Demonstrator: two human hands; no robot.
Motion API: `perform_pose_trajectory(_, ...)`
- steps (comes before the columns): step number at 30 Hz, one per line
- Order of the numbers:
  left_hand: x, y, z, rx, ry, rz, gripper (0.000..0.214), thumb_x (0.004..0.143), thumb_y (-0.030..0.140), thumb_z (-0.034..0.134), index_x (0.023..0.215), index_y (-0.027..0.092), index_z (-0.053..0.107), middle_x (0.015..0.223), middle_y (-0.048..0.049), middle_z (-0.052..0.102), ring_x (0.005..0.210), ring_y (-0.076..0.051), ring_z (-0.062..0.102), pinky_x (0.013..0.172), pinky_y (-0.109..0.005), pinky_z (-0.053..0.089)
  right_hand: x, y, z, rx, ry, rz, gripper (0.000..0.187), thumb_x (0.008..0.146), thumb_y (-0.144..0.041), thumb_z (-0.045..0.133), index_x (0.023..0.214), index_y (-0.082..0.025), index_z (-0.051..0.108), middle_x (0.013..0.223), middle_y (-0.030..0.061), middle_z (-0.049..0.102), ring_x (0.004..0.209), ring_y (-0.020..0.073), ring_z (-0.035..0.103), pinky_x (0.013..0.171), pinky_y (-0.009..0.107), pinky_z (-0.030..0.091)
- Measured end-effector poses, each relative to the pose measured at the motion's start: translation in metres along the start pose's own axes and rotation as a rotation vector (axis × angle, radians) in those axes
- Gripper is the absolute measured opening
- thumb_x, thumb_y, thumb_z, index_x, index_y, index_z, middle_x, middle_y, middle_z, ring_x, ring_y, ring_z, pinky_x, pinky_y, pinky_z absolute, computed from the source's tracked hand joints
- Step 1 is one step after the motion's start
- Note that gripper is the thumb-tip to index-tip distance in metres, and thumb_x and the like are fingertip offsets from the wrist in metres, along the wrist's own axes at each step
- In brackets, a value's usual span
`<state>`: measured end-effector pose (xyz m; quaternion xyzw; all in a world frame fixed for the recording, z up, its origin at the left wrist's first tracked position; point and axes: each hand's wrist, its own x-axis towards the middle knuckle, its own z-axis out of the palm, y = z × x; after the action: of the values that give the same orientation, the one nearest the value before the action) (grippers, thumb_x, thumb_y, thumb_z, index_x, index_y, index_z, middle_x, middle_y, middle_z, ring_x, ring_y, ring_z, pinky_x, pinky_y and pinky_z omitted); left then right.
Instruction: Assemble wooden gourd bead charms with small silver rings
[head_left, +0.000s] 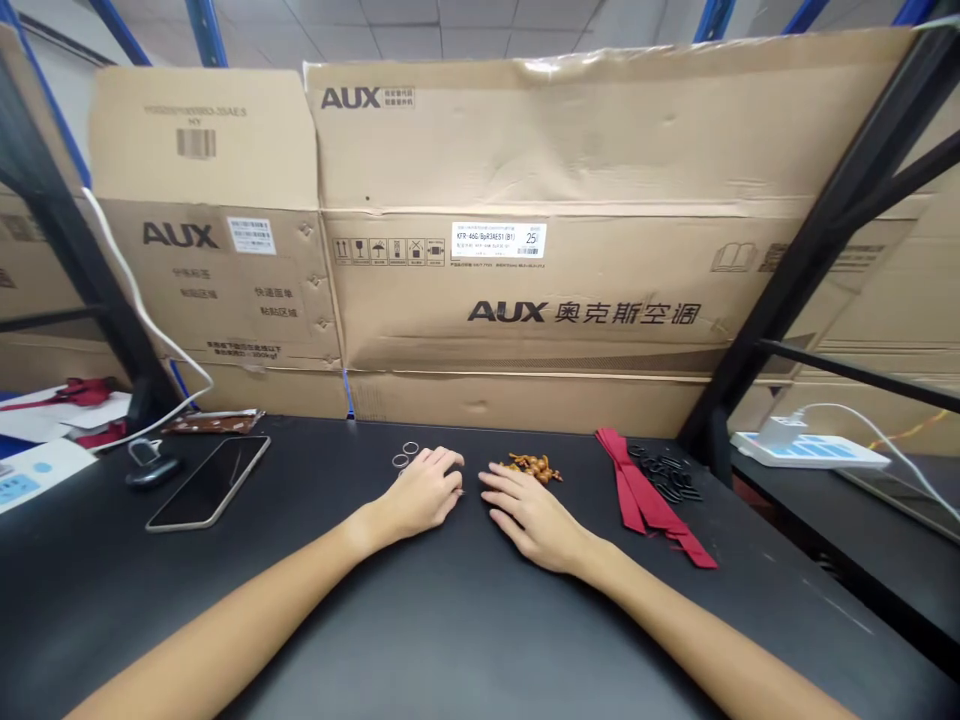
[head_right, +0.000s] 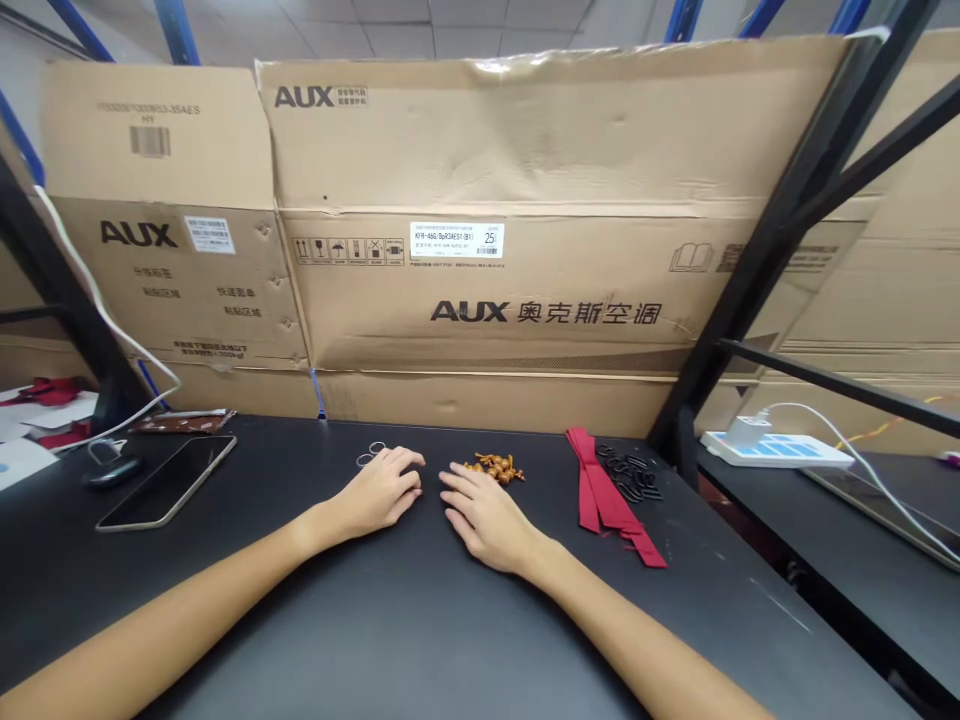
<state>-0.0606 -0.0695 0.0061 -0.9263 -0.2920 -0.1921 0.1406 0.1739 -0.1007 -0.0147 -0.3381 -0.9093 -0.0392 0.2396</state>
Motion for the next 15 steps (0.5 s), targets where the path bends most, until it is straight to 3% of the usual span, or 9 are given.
perform_pose_trajectory(6,-0.002,0.001,-0.003,-0.184,-0.025,-0.032,0.011,0.088,0.028,0.056,0.09,0.018,0.06,0.115,-0.0087,0.057,0.106,-0.024,0.053,0.093,-0.04,0.042,0.0,0.011,0.0,-0.149,-0.032,0.242,0.036,0.094,-0.035,0.046,0.128,-0.026,0.058,0.149,0.0102,0.038,0.139,0.0344,0.027,0.108,0.059,0.028)
perform_pose_trajectory(12,-0.002,0.008,-0.006,-0.259,-0.041,-0.027,0.018,0.077,0.018,0.06,0.095,0.018,0.059,0.12,-0.0096,0.056,0.114,-0.025,0.05,0.099,-0.04,0.038,-0.001,0.014,0.003,-0.146,-0.1,0.358,0.045,0.094,-0.046,0.043,0.136,-0.033,0.048,0.153,0.0061,0.032,0.141,0.0347,0.021,0.109,0.063,0.019)
perform_pose_trajectory(15,-0.002,0.011,-0.006,-0.291,-0.047,-0.018,0.025,0.076,0.025,0.065,0.1,0.019,0.059,0.122,-0.0098,0.055,0.114,-0.026,0.049,0.1,-0.041,0.037,-0.002,0.015,0.006,-0.144,-0.093,0.415,0.051,0.09,-0.055,0.046,0.137,-0.035,0.046,0.153,0.0057,0.031,0.141,0.0375,0.02,0.108,0.066,0.018)
